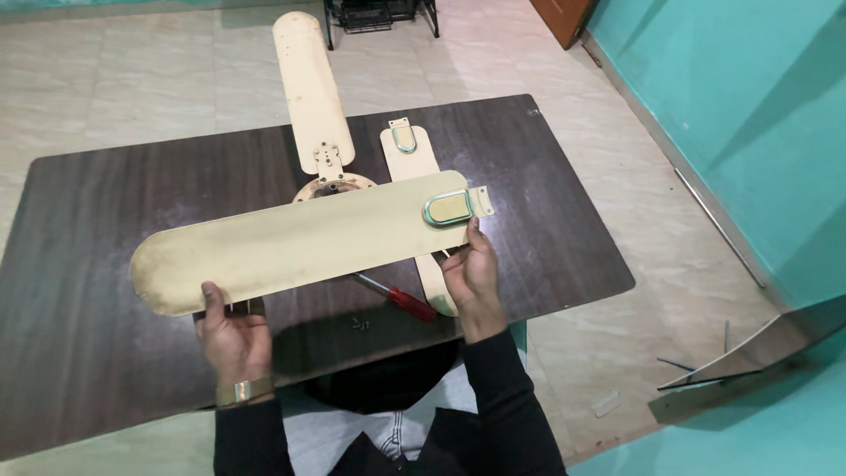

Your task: The person removes a fan blade from the motor housing using a screwdriver, then reattaches two fan blades to the motor housing, securing each with screws. The work is performed on a dark wooden table with the fan parts laid out.

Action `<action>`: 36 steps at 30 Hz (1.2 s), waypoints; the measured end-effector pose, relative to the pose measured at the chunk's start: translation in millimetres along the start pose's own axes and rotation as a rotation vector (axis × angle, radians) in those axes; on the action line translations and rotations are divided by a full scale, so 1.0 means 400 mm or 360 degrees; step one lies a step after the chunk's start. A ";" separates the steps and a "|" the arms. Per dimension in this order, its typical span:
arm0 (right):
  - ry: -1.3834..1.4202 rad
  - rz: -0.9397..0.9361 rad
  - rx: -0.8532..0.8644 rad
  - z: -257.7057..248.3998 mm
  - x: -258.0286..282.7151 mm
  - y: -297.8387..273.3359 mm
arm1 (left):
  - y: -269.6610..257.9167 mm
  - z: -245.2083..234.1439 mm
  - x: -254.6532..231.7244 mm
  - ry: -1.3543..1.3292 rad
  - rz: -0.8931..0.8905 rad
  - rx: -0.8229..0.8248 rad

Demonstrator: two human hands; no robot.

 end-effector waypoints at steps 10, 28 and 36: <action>0.0911 0.0230 0.0130 0.014 -0.107 -0.027 | -0.047 -0.003 0.040 -0.0134 -0.0273 -0.0068; 0.0146 0.0711 0.0229 0.180 -0.345 -0.128 | -0.187 0.009 0.125 0.0182 -0.0082 0.0106; -0.0280 0.0623 0.0427 0.059 -0.494 -0.090 | -0.114 -0.127 0.140 0.0119 0.0096 0.0050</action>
Point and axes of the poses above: each hand's wrist, its own y-axis towards the middle knuckle, its own z-axis out of the palm, x = y × z, the point moved 10 cm from there along y, towards the middle knuckle, and after that the axes turned 5 degrees about y, right-handed, at the moved point
